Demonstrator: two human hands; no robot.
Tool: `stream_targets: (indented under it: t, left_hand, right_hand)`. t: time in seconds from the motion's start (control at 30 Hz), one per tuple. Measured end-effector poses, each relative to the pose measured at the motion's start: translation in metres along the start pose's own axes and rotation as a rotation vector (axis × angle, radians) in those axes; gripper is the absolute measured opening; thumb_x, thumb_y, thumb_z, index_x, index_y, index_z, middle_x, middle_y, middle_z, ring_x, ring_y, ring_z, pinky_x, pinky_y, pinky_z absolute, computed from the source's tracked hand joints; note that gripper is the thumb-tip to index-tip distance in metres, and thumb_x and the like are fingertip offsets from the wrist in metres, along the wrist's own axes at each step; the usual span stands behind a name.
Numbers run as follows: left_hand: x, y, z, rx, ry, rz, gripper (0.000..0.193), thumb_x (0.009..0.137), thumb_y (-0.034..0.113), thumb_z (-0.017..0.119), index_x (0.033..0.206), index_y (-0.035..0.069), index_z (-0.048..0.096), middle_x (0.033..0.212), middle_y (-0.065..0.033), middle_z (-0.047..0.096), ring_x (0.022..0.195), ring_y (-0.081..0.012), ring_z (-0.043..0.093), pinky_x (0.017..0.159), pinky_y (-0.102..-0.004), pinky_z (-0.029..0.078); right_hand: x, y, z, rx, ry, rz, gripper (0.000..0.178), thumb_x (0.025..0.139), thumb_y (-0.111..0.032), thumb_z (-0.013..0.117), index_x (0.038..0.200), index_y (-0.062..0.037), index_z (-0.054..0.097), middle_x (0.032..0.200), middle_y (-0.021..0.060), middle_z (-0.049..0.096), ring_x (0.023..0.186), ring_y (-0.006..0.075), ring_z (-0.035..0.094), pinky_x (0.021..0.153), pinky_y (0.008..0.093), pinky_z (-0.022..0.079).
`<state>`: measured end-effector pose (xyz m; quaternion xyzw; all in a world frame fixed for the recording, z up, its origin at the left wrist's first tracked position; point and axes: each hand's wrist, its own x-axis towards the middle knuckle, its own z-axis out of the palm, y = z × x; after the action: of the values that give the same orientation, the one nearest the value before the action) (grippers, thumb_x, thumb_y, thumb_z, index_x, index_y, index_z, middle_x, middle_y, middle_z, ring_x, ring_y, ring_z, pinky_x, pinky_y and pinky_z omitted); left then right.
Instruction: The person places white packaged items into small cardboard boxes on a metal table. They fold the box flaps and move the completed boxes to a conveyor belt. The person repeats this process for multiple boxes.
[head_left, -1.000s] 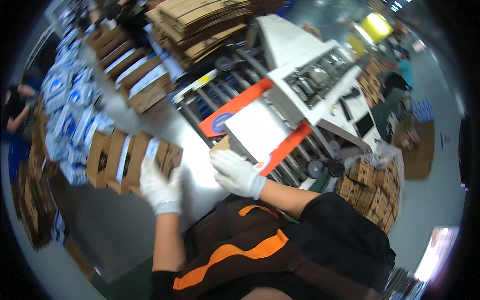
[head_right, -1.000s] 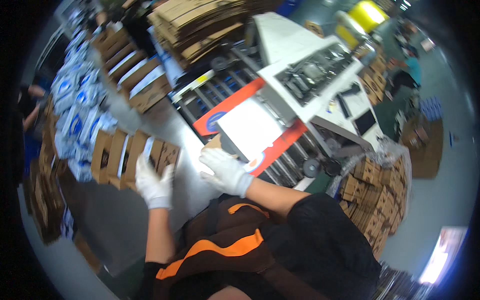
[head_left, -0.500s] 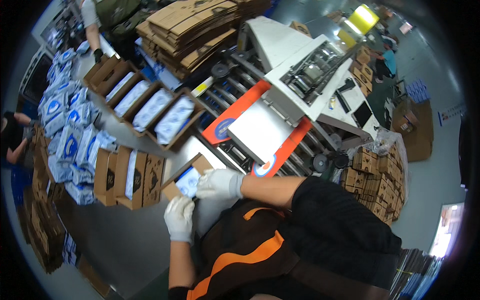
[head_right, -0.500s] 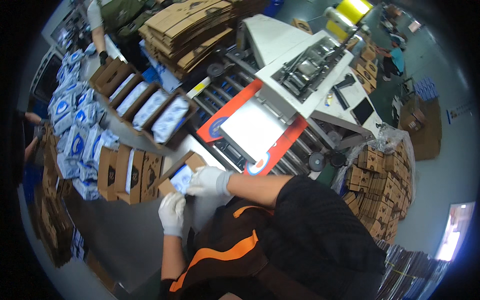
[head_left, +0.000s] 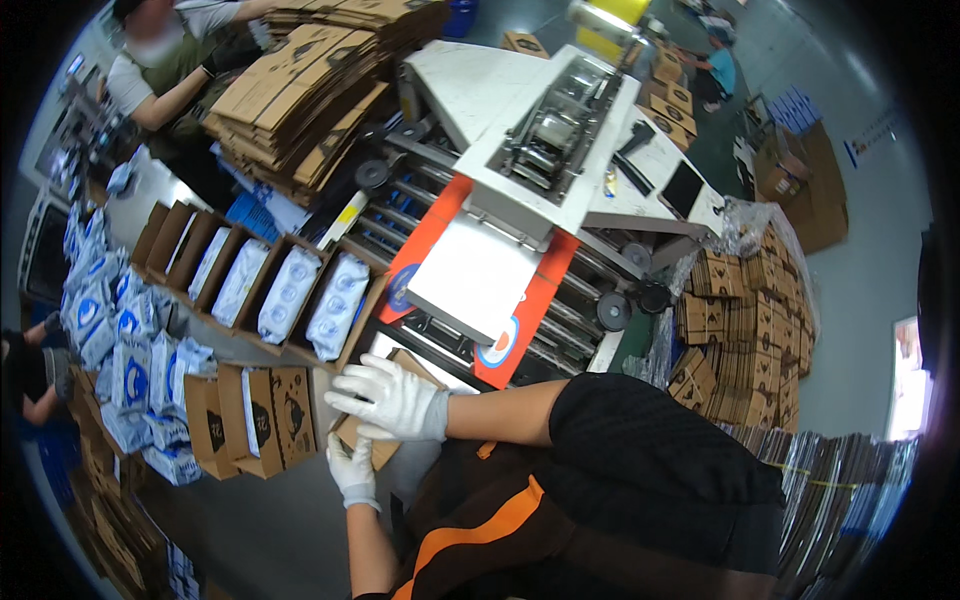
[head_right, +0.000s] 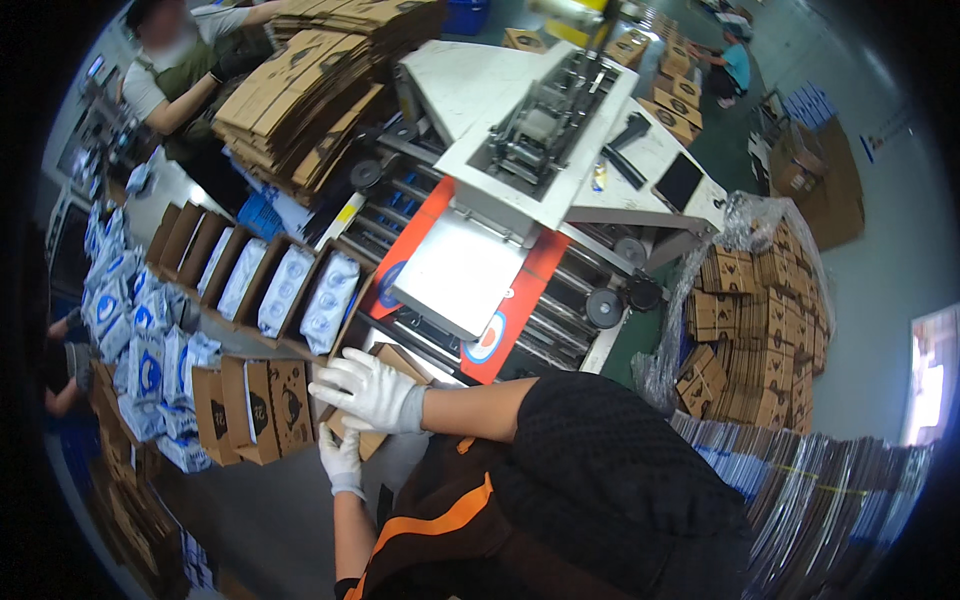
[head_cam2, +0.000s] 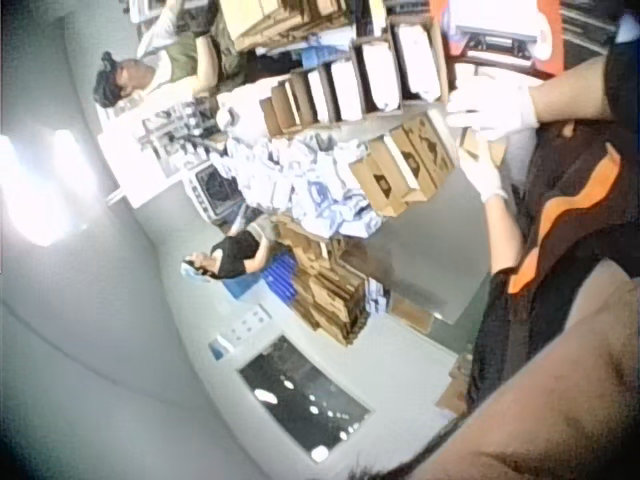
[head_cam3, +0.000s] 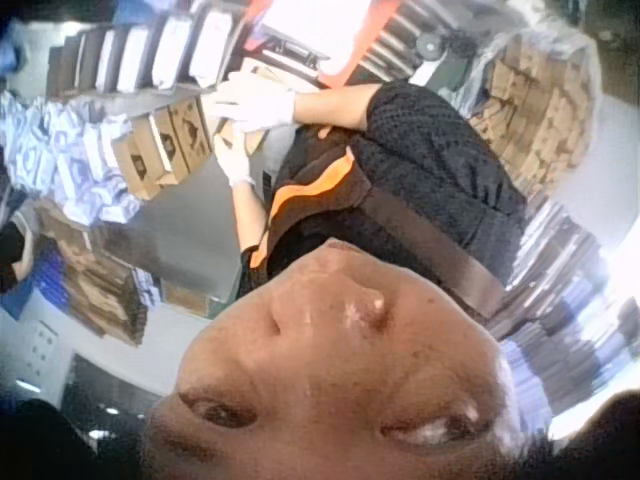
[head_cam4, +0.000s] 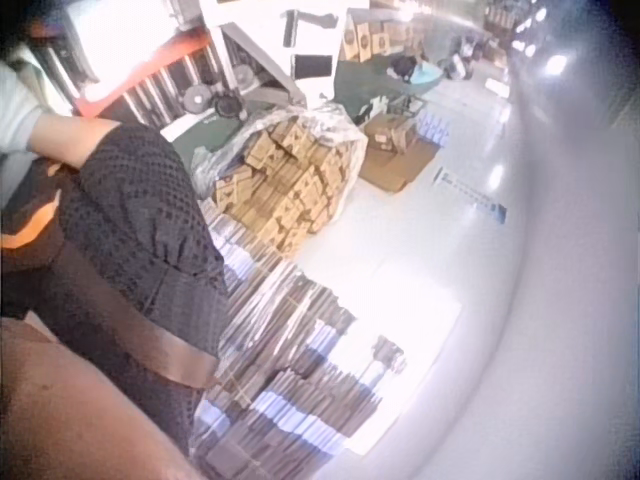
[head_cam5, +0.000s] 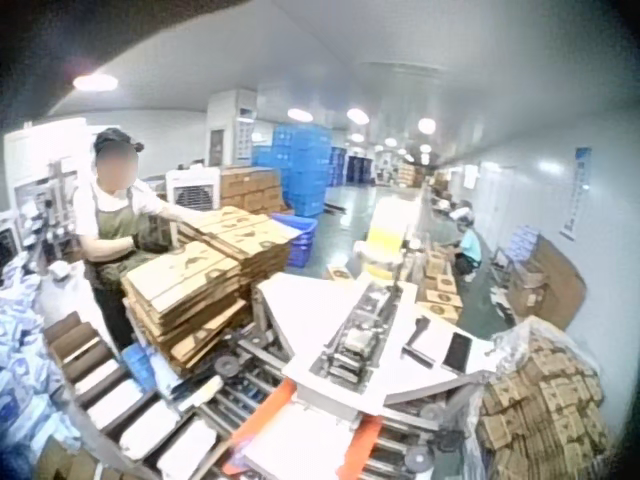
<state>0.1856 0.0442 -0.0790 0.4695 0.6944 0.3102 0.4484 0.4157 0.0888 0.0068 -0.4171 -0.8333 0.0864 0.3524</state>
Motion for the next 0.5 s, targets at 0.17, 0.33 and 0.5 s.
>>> stream_targets:
  t: [0.17,0.33,0.5]
  left_hand:
    - [-0.013,0.005,0.035,-0.222,-0.13,-0.061,0.073,0.091,0.001,0.076,0.155,-0.002,0.04,0.144,-0.014,0.055,0.124,-0.0218,0.059,0.106,-0.0338,0.049]
    - [-0.026,0.045,0.055,-0.227,-0.37,-0.163,0.077,0.099,0.01,0.068,0.162,0.0,0.026,0.151,-0.0155,0.049,0.128,-0.0234,0.056,0.104,-0.0339,0.05]
    - [0.008,0.076,0.101,-0.202,-0.46,-0.157,0.065,0.099,0.018,0.065,0.155,0.0,0.039,0.15,-0.0193,0.049,0.134,-0.0284,0.052,0.109,-0.0401,0.046]
  right_hand:
    - [-0.077,0.014,-0.008,-0.07,-0.328,0.021,0.069,0.097,-0.049,0.06,0.147,-0.0018,0.052,0.153,0.018,0.051,0.148,0.0304,0.043,0.124,0.0484,0.028]
    - [-0.099,0.062,0.001,-0.026,-0.262,0.044,0.059,0.097,-0.041,0.06,0.144,-0.006,0.056,0.154,0.0172,0.051,0.144,0.03,0.048,0.125,0.0473,0.03]
    - [-0.087,0.08,-0.023,-0.165,-0.201,0.233,0.047,0.097,-0.029,0.062,0.137,-0.0045,0.06,0.146,0.0187,0.057,0.142,0.0334,0.048,0.123,0.0468,0.033]
